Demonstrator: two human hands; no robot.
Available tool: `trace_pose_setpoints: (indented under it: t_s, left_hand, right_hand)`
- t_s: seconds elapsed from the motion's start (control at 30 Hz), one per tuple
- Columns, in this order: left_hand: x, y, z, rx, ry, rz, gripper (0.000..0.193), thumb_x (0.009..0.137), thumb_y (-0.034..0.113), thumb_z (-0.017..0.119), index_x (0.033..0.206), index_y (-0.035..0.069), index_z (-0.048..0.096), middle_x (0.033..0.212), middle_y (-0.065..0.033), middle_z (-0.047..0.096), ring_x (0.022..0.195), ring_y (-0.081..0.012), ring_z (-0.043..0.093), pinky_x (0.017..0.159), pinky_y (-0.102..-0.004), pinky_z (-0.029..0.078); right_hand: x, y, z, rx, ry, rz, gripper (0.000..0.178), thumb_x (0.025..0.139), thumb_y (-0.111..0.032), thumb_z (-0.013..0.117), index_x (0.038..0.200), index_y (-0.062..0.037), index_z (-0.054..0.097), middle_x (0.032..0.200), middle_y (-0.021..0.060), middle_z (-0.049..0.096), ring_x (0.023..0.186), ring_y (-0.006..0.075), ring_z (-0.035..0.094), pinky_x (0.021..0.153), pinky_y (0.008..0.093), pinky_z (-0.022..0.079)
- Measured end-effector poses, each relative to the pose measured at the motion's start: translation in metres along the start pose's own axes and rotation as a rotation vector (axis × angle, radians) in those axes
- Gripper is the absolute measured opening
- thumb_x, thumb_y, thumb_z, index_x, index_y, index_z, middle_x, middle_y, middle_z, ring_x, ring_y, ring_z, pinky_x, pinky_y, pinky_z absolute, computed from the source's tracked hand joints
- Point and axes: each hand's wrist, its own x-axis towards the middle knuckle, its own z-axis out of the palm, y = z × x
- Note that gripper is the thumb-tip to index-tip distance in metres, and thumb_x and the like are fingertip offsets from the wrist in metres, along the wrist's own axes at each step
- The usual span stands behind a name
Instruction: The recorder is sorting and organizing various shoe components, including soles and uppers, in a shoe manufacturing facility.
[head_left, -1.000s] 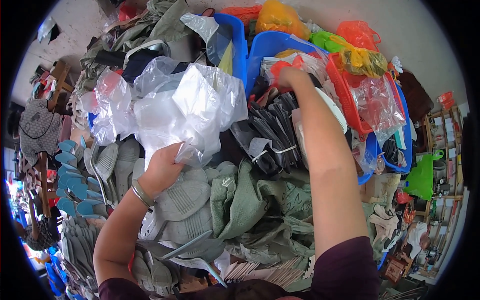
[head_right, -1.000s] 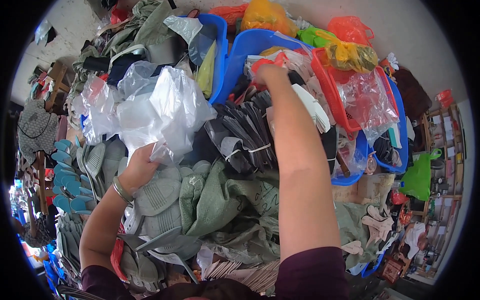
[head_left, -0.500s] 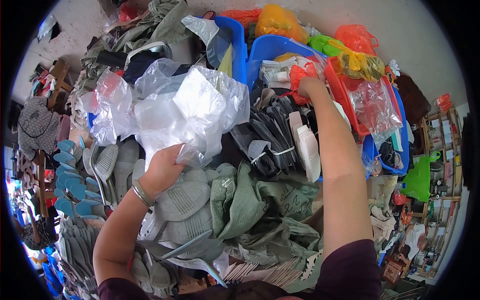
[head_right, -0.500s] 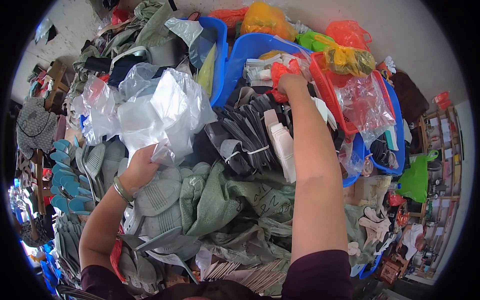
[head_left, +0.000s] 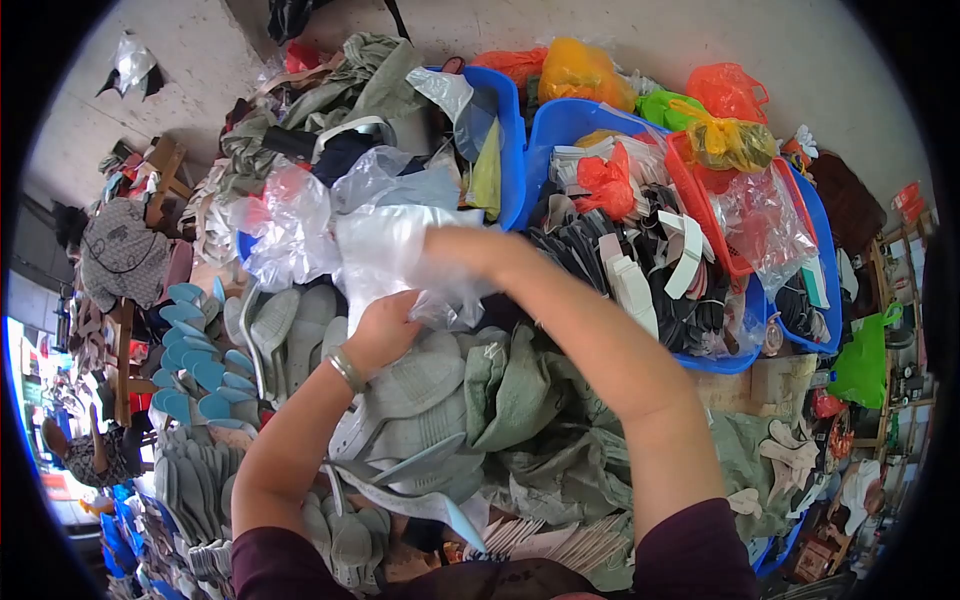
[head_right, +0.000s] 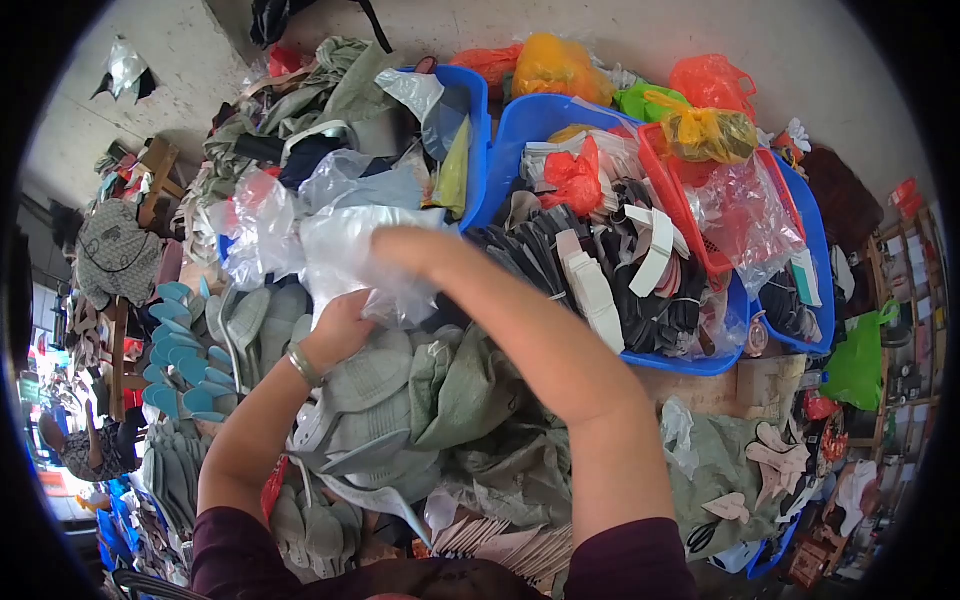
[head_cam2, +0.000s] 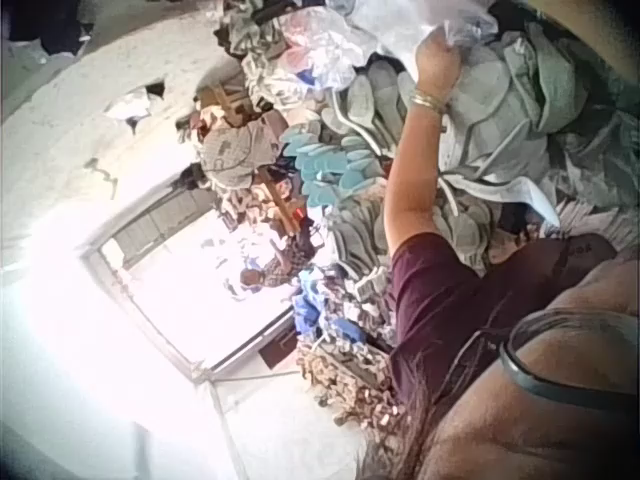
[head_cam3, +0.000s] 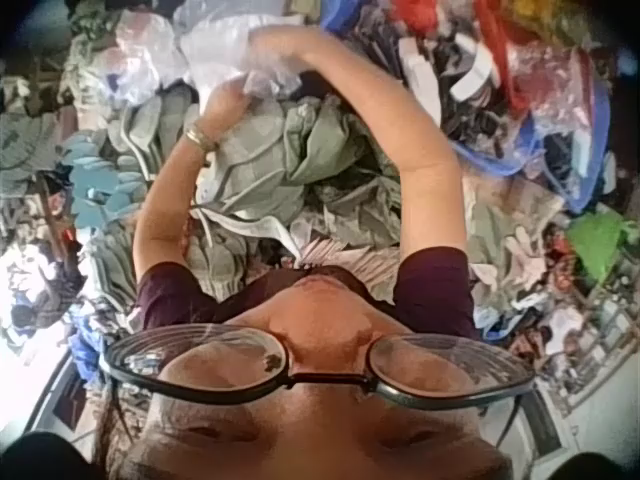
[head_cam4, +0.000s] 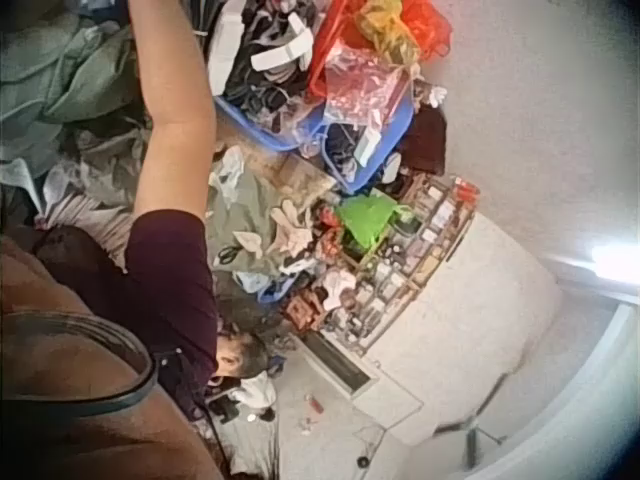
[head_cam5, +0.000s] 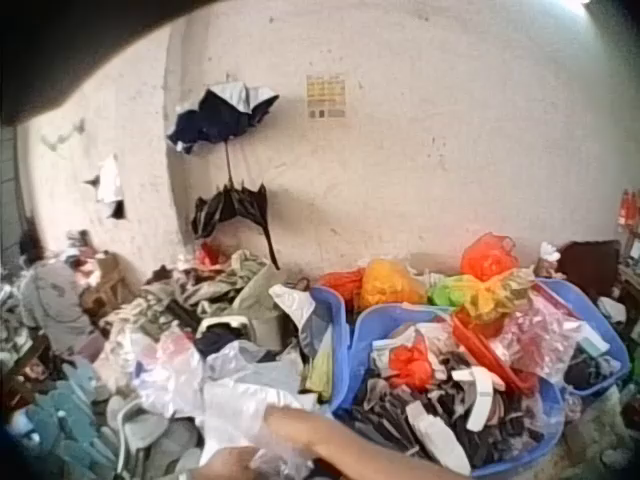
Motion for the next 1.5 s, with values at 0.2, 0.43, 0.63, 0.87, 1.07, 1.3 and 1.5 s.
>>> trace_pose_setpoints:
  t_s: [0.2,0.43,0.63,0.87,1.07,1.3,1.5]
  left_hand:
    - [-0.014,-0.056,0.012,0.576,-0.016,0.373,0.031,0.082,0.025,0.056,0.110,0.014,0.060,0.116,-0.0069,0.059,0.109,-0.0251,0.054,0.093,-0.0403,0.041]
    - [-0.037,0.036,-0.060,0.764,-0.281,-0.094,0.029,0.075,0.011,0.055,0.103,0.010,0.063,0.098,-0.0126,0.065,0.090,-0.0324,0.062,0.077,-0.0380,0.051]
    - [-0.138,0.041,-0.126,-0.116,0.584,-0.178,0.035,0.079,0.003,0.050,0.112,0.004,0.059,0.098,-0.0210,0.064,0.091,-0.0326,0.061,0.079,-0.0360,0.048]
    - [-0.346,0.086,-0.111,-0.802,0.602,-0.628,0.012,0.081,0.008,0.050,0.085,0.004,0.061,0.073,-0.0007,0.057,0.065,-0.0117,0.053,0.059,-0.0306,0.044]
    - [-0.491,0.146,0.020,-0.715,-0.141,-0.624,0.024,0.078,0.023,0.062,0.079,0.000,0.067,0.068,-0.0104,0.065,0.062,-0.0193,0.061,0.060,-0.0358,0.048]
    - [-0.596,0.120,0.102,-0.489,-0.112,-0.707,0.043,0.082,0.037,0.057,0.081,-0.005,0.064,0.071,-0.0225,0.063,0.067,-0.0353,0.064,0.063,-0.0416,0.049]
    - [-0.720,0.126,0.116,-0.549,-0.206,-1.032,0.050,0.081,0.048,0.060,0.081,-0.002,0.065,0.071,-0.0190,0.064,0.065,-0.0302,0.061,0.064,-0.0408,0.047]
  right_hand:
    - [-0.021,-0.073,0.041,0.195,0.188,-0.035,0.041,0.091,-0.024,0.047,0.129,-0.0095,0.050,0.113,0.0173,0.062,0.099,0.0349,0.061,0.088,0.0407,0.047]
    - [-0.097,-0.082,0.046,0.241,0.208,0.048,0.050,0.086,-0.029,0.059,0.131,-0.0093,0.048,0.122,0.0189,0.056,0.110,0.0336,0.056,0.093,0.0363,0.044]
    - [-0.135,-0.073,0.062,-0.066,0.293,0.199,0.030,0.078,-0.010,0.053,0.106,-0.0091,0.065,0.103,0.0172,0.064,0.093,0.0350,0.061,0.081,0.0408,0.048]
    - [-0.209,-0.130,0.073,-0.102,0.655,0.067,0.033,0.077,-0.004,0.057,0.111,-0.0047,0.060,0.112,0.0138,0.060,0.103,0.0330,0.057,0.089,0.0382,0.046]
    - [-0.264,-0.268,0.097,0.079,0.632,0.018,0.030,0.080,-0.001,0.060,0.110,-0.0020,0.060,0.108,0.0101,0.062,0.096,0.0239,0.061,0.083,0.0308,0.047]
    - [-0.273,-0.380,0.150,0.176,0.423,-0.211,0.024,0.079,0.001,0.061,0.104,-0.0005,0.062,0.100,0.0093,0.063,0.084,0.0179,0.062,0.078,0.0288,0.048]
    - [-0.243,-0.428,0.232,0.231,0.243,-0.396,0.022,0.082,-0.006,0.062,0.103,-0.0016,0.063,0.097,0.0108,0.065,0.085,0.0229,0.063,0.075,0.0304,0.050]
